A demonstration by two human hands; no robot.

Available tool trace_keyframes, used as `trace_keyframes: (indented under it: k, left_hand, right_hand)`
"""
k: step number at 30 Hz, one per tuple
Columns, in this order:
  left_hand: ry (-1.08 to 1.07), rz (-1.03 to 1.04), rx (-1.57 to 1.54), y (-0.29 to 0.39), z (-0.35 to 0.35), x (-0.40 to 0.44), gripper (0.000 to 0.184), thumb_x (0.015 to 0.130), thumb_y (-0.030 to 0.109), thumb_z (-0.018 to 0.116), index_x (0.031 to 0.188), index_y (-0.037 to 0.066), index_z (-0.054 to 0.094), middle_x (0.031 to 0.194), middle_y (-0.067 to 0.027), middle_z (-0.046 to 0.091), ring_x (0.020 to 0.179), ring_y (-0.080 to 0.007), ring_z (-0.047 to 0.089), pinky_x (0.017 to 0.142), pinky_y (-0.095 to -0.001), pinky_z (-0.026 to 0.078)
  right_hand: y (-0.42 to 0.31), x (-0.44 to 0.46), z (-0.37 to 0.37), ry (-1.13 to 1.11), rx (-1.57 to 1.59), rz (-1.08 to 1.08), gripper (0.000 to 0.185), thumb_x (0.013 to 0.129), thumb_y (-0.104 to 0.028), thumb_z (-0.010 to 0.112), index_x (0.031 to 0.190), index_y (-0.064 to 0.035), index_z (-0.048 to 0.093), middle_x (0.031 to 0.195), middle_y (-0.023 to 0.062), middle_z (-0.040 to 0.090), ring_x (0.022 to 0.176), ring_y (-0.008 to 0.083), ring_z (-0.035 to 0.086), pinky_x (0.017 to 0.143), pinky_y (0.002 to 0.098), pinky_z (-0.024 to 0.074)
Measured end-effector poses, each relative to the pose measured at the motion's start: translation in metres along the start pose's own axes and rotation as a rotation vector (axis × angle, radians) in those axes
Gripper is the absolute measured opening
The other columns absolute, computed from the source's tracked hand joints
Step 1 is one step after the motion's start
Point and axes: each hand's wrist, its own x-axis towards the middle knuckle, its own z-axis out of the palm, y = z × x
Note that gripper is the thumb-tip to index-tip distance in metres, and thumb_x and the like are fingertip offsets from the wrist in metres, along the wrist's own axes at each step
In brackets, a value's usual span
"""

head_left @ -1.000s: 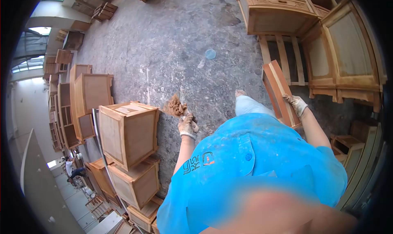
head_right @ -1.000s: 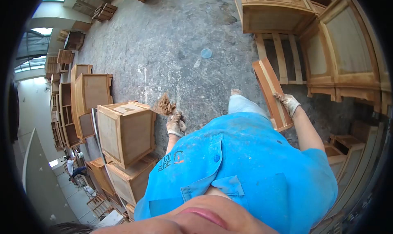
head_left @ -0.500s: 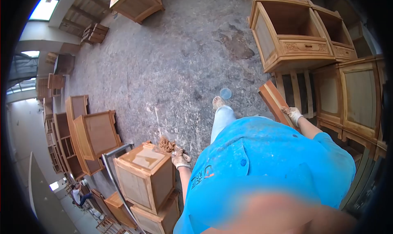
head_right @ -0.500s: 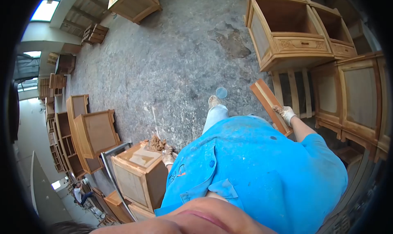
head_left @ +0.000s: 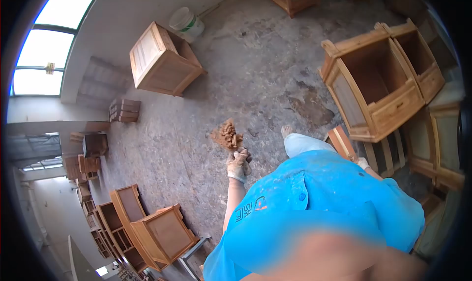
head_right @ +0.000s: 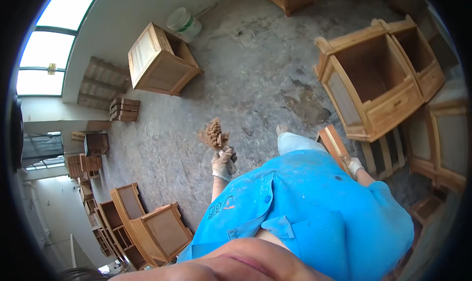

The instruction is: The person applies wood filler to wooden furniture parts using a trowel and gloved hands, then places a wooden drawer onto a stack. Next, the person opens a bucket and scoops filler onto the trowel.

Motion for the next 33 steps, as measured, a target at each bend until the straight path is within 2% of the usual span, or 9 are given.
trace_keyframes:
  k: [9,11,15,19,21,26,28,29,33]
  left_hand:
    - [0.088,-0.074,0.056,0.144,0.048,0.170,0.022,0.078,0.000,0.065,0.098,0.004,0.058,0.083,-0.0086,0.063,0.063,-0.0189,0.058,0.057,-0.0296,0.049]
    - [0.176,-0.055,0.152,0.166,0.052,0.235,0.020,0.078,0.000,0.064,0.097,0.004,0.058,0.078,-0.0076,0.062,0.060,-0.0184,0.057,0.056,-0.0280,0.048]
    - [0.042,-0.024,0.255,0.226,0.111,0.386,0.019,0.078,-0.001,0.062,0.096,0.005,0.059,0.073,-0.0061,0.061,0.057,-0.0170,0.055,0.054,-0.0267,0.047]
    - [-0.112,-0.025,0.408,0.300,0.275,0.541,0.015,0.078,0.000,0.062,0.093,0.005,0.060,0.070,-0.0050,0.061,0.055,-0.0154,0.054,0.054,-0.0258,0.046]
    - [-0.438,0.005,0.402,0.340,0.383,0.578,0.015,0.078,0.000,0.061,0.092,0.005,0.061,0.073,-0.0052,0.062,0.058,-0.0151,0.055,0.056,-0.0253,0.046]
    - [-0.858,0.022,0.476,0.344,0.626,0.661,0.016,0.079,0.000,0.060,0.094,0.006,0.061,0.075,-0.0065,0.061,0.061,-0.0160,0.056,0.058,-0.0273,0.046]
    - [-0.981,-0.094,0.408,0.331,0.708,0.657,0.018,0.078,0.003,0.061,0.096,0.005,0.062,0.079,-0.0075,0.064,0.063,-0.0174,0.057,0.061,-0.0283,0.047]
    - [-1.019,-0.085,0.432,0.327,0.739,0.659,0.018,0.078,0.003,0.061,0.096,0.005,0.062,0.079,-0.0075,0.064,0.063,-0.0174,0.057,0.061,-0.0283,0.047]
    - [-0.940,-0.348,0.476,0.307,0.850,0.669,0.021,0.078,-0.001,0.064,0.098,0.006,0.061,0.089,-0.0102,0.066,0.068,-0.0198,0.060,0.063,-0.0309,0.050]
  right_hand:
    - [-0.238,0.121,-0.003,-0.053,0.075,0.042,0.044,0.093,-0.025,0.043,0.117,0.0113,0.048,0.109,0.0238,0.060,0.096,0.0327,0.062,0.088,0.0432,0.0490]
    - [-0.289,0.142,-0.006,-0.041,0.121,0.044,0.047,0.093,-0.028,0.044,0.119,0.0103,0.048,0.110,0.0233,0.060,0.096,0.0326,0.062,0.087,0.0431,0.0490]
    - [-0.388,0.185,-0.004,0.015,0.307,0.075,0.052,0.092,-0.034,0.046,0.123,0.0083,0.046,0.112,0.0225,0.060,0.095,0.0325,0.062,0.084,0.0431,0.0489]
    - [-0.465,0.196,-0.013,0.106,0.524,0.123,0.058,0.092,-0.040,0.047,0.126,0.0062,0.045,0.114,0.0216,0.060,0.094,0.0323,0.062,0.082,0.0430,0.0488]
    - [-0.492,0.196,-0.022,0.151,0.645,0.157,0.061,0.091,-0.043,0.048,0.128,0.0052,0.045,0.115,0.0211,0.060,0.094,0.0323,0.062,0.080,0.0430,0.0488]
    - [-0.525,0.213,-0.027,0.234,0.970,0.240,0.069,0.091,-0.051,0.051,0.133,0.0026,0.043,0.117,0.0200,0.060,0.092,0.0321,0.062,0.077,0.0429,0.0487]
    - [-0.537,0.226,-0.034,0.250,1.096,0.269,0.072,0.090,-0.054,0.052,0.135,0.0016,0.043,0.118,0.0196,0.060,0.092,0.0320,0.062,0.076,0.0429,0.0487]
    - [-0.538,0.236,-0.038,0.256,1.159,0.293,0.073,0.090,-0.055,0.052,0.136,0.0011,0.042,0.119,0.0193,0.060,0.092,0.0320,0.062,0.075,0.0428,0.0487]
    - [-0.546,0.282,-0.075,0.282,1.141,0.406,0.073,0.090,-0.058,0.051,0.133,0.0018,0.048,0.122,0.0206,0.058,0.099,0.0314,0.060,0.082,0.0394,0.0473]
